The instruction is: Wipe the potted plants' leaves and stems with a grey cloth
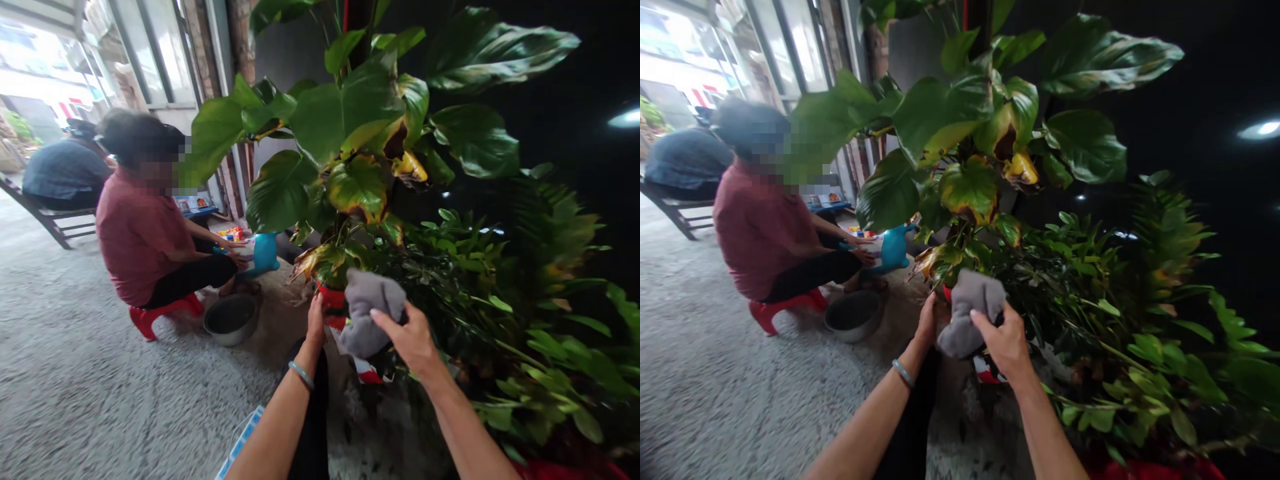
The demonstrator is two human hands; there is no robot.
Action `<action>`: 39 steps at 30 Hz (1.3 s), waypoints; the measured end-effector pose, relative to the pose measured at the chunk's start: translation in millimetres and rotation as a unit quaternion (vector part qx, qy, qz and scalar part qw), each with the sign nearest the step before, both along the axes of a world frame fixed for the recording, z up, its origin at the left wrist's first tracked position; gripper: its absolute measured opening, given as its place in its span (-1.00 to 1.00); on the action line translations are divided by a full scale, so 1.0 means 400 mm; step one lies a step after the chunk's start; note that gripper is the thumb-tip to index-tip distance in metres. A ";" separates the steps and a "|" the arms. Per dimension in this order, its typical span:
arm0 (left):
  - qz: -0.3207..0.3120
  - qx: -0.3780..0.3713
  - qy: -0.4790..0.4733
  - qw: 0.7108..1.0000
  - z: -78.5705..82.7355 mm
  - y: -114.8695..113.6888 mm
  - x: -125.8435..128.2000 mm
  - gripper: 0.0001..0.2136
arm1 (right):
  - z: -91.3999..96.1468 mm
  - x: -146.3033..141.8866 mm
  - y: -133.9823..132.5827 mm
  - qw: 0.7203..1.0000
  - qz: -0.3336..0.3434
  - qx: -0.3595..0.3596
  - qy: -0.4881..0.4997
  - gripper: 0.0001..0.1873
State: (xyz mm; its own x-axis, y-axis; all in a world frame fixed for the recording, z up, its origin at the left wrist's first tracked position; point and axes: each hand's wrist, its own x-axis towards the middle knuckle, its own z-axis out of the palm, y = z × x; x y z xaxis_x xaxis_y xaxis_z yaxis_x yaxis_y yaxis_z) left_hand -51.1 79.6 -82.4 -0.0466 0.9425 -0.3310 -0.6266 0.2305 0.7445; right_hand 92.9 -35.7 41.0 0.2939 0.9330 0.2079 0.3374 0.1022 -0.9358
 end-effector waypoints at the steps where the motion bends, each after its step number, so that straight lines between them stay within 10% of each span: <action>1: 0.016 0.001 0.013 1.000 0.003 -0.004 0.006 -0.58 | 0.015 0.017 0.013 0.999 -0.032 0.015 0.001 -0.49; 5: 0.028 -0.007 0.031 0.999 0.022 -0.024 0.031 -0.65 | -0.017 0.055 0.044 0.996 -0.092 -0.009 -0.001 -0.50; 10: 0.065 -0.036 0.039 0.996 0.028 -0.022 0.033 -0.61 | -0.111 0.019 -0.035 0.996 -0.008 -0.087 0.001 -0.70; 17: 0.054 -0.020 0.032 0.998 0.031 -0.024 0.033 -0.59 | 0.025 0.056 -0.054 0.998 -0.060 0.023 -0.008 -0.53; 20: 0.049 -0.017 0.028 0.998 0.044 -0.037 0.041 -0.57 | 0.013 0.090 -0.009 0.993 -0.110 0.021 -0.028 -0.49; 27: -0.082 -0.012 0.019 0.996 0.046 -0.055 0.058 -0.45 | -0.138 0.063 -0.054 0.994 -0.067 -0.085 -0.017 -0.67; 39: -0.253 -0.024 -0.005 0.967 0.003 -0.054 0.157 -0.59 | -0.075 0.066 -0.171 0.996 0.002 -0.084 -0.026 -0.64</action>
